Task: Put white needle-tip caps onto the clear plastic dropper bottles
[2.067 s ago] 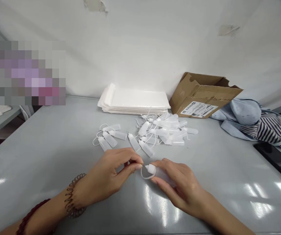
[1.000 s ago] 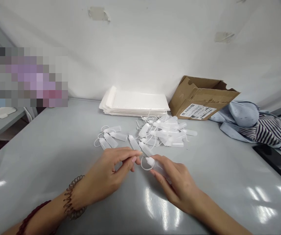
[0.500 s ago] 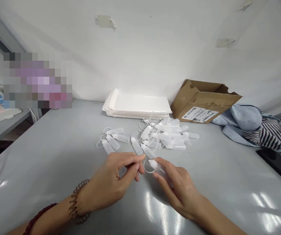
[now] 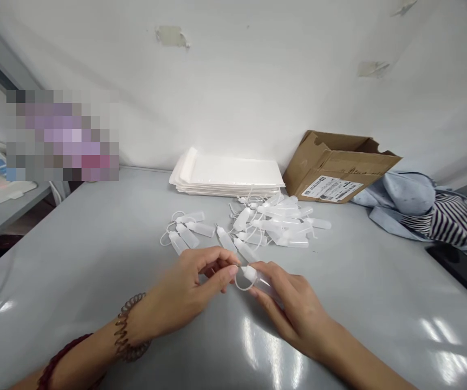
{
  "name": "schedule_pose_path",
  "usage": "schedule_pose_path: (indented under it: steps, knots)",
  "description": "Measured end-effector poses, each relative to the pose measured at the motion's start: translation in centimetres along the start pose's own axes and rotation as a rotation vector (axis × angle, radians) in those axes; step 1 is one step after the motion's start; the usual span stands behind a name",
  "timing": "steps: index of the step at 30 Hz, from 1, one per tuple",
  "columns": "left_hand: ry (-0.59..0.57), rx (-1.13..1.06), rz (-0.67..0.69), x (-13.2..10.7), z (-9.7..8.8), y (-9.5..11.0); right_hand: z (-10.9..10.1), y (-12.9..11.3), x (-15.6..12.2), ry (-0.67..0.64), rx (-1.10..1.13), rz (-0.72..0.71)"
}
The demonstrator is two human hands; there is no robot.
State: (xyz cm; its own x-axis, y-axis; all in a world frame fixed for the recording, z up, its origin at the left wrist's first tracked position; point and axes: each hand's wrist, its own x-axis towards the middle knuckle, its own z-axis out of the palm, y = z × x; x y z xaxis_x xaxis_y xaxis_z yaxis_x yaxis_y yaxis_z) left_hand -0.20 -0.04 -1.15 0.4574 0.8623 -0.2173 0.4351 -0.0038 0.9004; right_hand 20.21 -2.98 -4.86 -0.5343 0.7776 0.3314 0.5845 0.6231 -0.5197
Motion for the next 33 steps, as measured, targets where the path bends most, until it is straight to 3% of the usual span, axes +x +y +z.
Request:
schedule_pose_path:
  steps: [2, 5, 9, 11, 13, 16, 19, 21, 24, 26, 29, 33]
  knots:
    - [-0.005, -0.005, 0.022, 0.1, -0.4, -0.1, 0.1, 0.0, 0.0, -0.006, -0.008, -0.012]
    - [0.042, -0.033, 0.041, -0.1, -2.7, -0.4, 0.1, 0.2, 0.1, 0.003, -0.024, 0.02]
    - [0.436, -0.12, 0.095, -0.5, -6.7, -0.9, 0.1, 0.7, 0.5, 0.094, -0.112, 0.033]
    - [0.51, -0.123, 0.035, -0.4, -8.0, -1.2, 0.4, 0.9, 0.6, 0.086, -0.207, -0.004]
    - [0.488, -0.08, -0.063, -0.1, -8.7, -1.7, 0.8, 1.2, 0.6, 0.046, -0.305, -0.035]
    - [0.354, -0.007, -0.198, 0.7, -8.8, -2.5, 1.6, 1.9, 0.5, 0.005, -0.408, -0.032]
    - [0.273, 0.132, -0.224, 1.2, -8.6, -3.0, 2.1, 2.4, 0.4, -0.014, -0.46, -0.032]
    - [0.429, 0.288, -0.155, 1.2, -8.4, -3.1, 2.3, 2.6, 0.3, -0.006, -0.485, -0.039]
    - [0.877, 0.455, 0.024, 0.8, -7.7, -2.8, 2.2, 2.5, 0.3, 0.029, -0.5, -0.022]
    - [1.042, 0.521, 0.157, 0.4, -7.1, -2.4, 1.9, 2.4, 0.3, 0.062, -0.472, -0.002]
    - [0.977, 0.575, 0.29, -0.1, -6.1, -1.8, 1.2, 1.9, 0.3, 0.148, -0.36, -0.011]
    - [0.516, 0.383, 0.262, 0.1, -4.5, -1.2, 0.1, 0.9, 0.3, 0.268, -0.034, -0.001]
